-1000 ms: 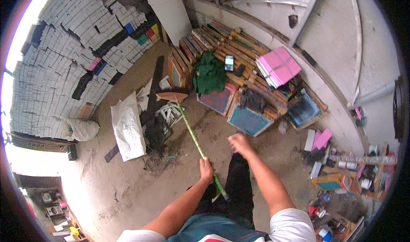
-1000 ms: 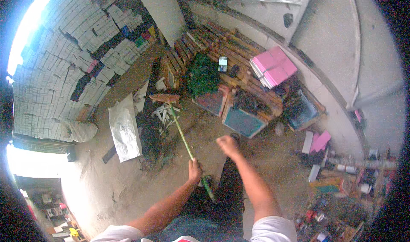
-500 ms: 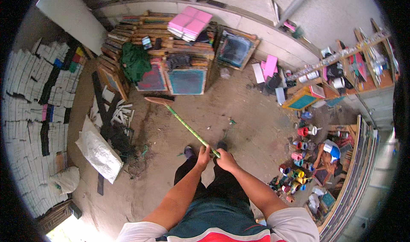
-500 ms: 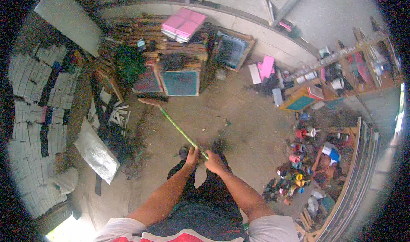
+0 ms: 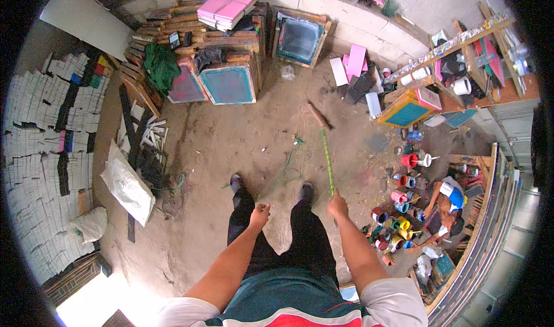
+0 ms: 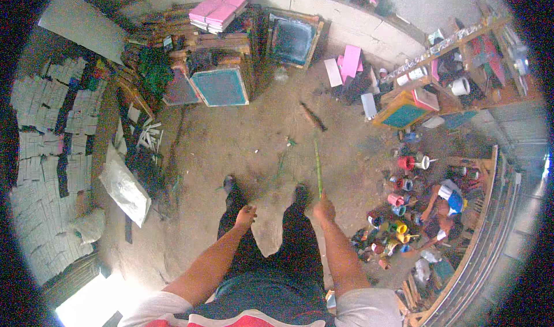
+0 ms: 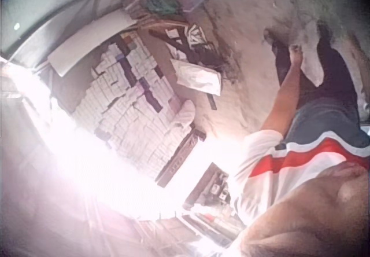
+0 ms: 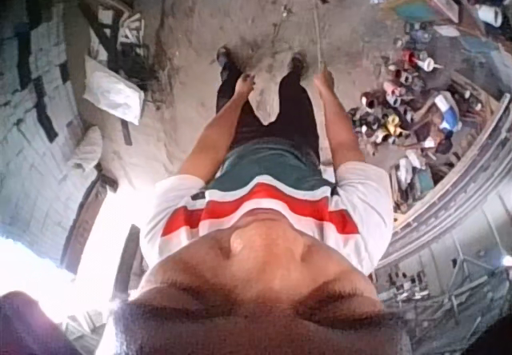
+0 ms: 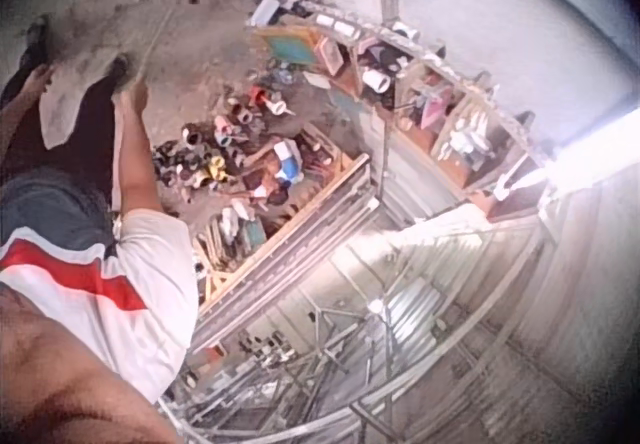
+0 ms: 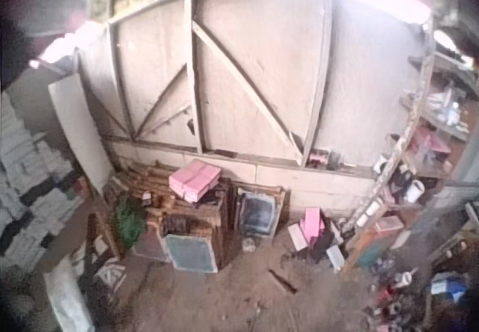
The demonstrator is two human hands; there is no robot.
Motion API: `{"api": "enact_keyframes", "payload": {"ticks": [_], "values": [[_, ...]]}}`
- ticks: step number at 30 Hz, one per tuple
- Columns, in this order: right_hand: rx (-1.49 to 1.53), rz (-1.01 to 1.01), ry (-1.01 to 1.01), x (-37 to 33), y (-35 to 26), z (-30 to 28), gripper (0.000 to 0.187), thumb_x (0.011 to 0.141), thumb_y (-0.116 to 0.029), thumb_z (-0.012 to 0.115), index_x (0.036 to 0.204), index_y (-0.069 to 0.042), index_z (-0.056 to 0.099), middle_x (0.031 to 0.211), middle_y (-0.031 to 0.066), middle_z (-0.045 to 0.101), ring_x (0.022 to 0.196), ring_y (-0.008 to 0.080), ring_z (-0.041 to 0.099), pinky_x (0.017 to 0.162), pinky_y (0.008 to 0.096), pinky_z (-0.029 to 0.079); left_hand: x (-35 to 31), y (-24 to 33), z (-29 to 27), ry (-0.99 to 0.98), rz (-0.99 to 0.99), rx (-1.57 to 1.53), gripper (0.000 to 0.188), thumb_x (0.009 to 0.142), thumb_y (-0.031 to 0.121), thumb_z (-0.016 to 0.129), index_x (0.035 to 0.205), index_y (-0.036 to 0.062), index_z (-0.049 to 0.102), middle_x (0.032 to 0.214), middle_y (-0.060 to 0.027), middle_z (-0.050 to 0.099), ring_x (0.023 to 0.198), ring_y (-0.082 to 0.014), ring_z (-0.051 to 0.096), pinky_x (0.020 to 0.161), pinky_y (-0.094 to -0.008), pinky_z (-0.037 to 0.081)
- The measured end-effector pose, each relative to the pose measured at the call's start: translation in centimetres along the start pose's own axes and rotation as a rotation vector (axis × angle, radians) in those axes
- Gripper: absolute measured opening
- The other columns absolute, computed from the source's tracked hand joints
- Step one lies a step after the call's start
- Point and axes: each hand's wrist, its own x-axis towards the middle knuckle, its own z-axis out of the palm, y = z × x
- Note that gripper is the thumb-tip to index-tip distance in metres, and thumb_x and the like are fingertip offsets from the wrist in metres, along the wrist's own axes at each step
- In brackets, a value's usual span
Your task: The person sweeps debris on a concrete floor using a broom, gathering small pieces into a pile. They then use a white sack to collect the swept debris, lifting and moving the sack to a different location.
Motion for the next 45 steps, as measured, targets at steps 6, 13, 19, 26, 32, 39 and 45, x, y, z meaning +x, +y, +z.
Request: {"api": "enact_keyframes", "payload": {"ticks": [6,13,19,26,32,39,45], "values": [[0.047,0.105,-0.008,6.0,-1.9,4.6,0.045,0.101,-0.022,0.037,0.141,-0.001,0.041,0.111,0.0253,0.066,0.103,0.0452,0.064,0.088,0.0528,0.052,-7.0,-1.3,4.6,-0.062,-0.048,-0.082,0.052,0.095,0.044,0.062,0.117,-0.0026,0.060,0.089,-0.0115,0.070,0.070,-0.0188,0.064,0.066,-0.0337,0.052],[0.130,-0.109,-0.236,-4.6,-9.7,13.6,0.047,0.096,-0.018,0.038,0.140,0.001,0.040,0.122,0.0307,0.060,0.113,0.0444,0.060,0.094,0.0516,0.049,-12.8,-3.3,4.1,-0.038,-0.030,-0.175,0.043,0.098,0.038,0.060,0.112,-0.0026,0.062,0.083,-0.0078,0.066,0.071,-0.0166,0.062,0.065,-0.0314,0.052],[0.219,-0.267,-0.235,-7.5,-12.8,21.4,0.042,0.091,-0.015,0.047,0.130,-0.002,0.051,0.115,0.0277,0.064,0.111,0.0431,0.061,0.093,0.0502,0.050,-12.1,-8.6,-0.9,-0.063,0.054,-0.184,0.045,0.097,0.036,0.062,0.119,-0.0021,0.057,0.089,-0.0098,0.067,0.077,-0.0183,0.064,0.063,-0.0322,0.054],[0.243,-0.315,-0.151,-12.9,-6.7,21.0,0.032,0.092,-0.018,0.055,0.121,-0.005,0.056,0.105,0.0256,0.066,0.102,0.0453,0.062,0.084,0.0525,0.050,-13.1,-14.4,-6.8,0.076,-0.019,-0.035,0.044,0.095,0.036,0.062,0.114,-0.0033,0.063,0.079,-0.0100,0.069,0.064,-0.0167,0.063,0.061,-0.0311,0.052],[0.058,-0.143,0.006,-15.0,-1.1,21.7,0.031,0.092,-0.014,0.051,0.118,0.001,0.058,0.107,0.0260,0.067,0.099,0.0428,0.066,0.082,0.0507,0.053,-15.8,-15.1,-8.0,0.033,-0.030,-0.093,0.046,0.094,0.036,0.064,0.115,-0.0049,0.063,0.079,-0.0101,0.069,0.063,-0.0173,0.064,0.061,-0.0325,0.053],[0.140,0.005,0.002,-16.0,-11.6,32.3,0.030,0.082,-0.011,0.062,0.106,0.005,0.066,0.106,0.0269,0.069,0.105,0.0421,0.066,0.088,0.0467,0.053,-15.3,-17.6,-10.1,0.086,-0.089,-0.400,0.043,0.096,0.037,0.061,0.115,-0.0013,0.062,0.089,-0.0131,0.070,0.064,-0.0194,0.064,0.056,-0.0326,0.052],[0.194,-0.137,-0.407,-18.2,-22.7,32.6,0.017,0.086,-0.009,0.062,0.098,0.002,0.062,0.079,0.0161,0.070,0.064,0.0311,0.070,0.055,0.0423,0.055,-15.9,-16.5,-12.9,0.194,-0.175,-0.578,0.040,0.100,0.037,0.054,0.117,0.0018,0.061,0.092,-0.0123,0.069,0.063,-0.0193,0.063,0.057,-0.0335,0.049]]}}
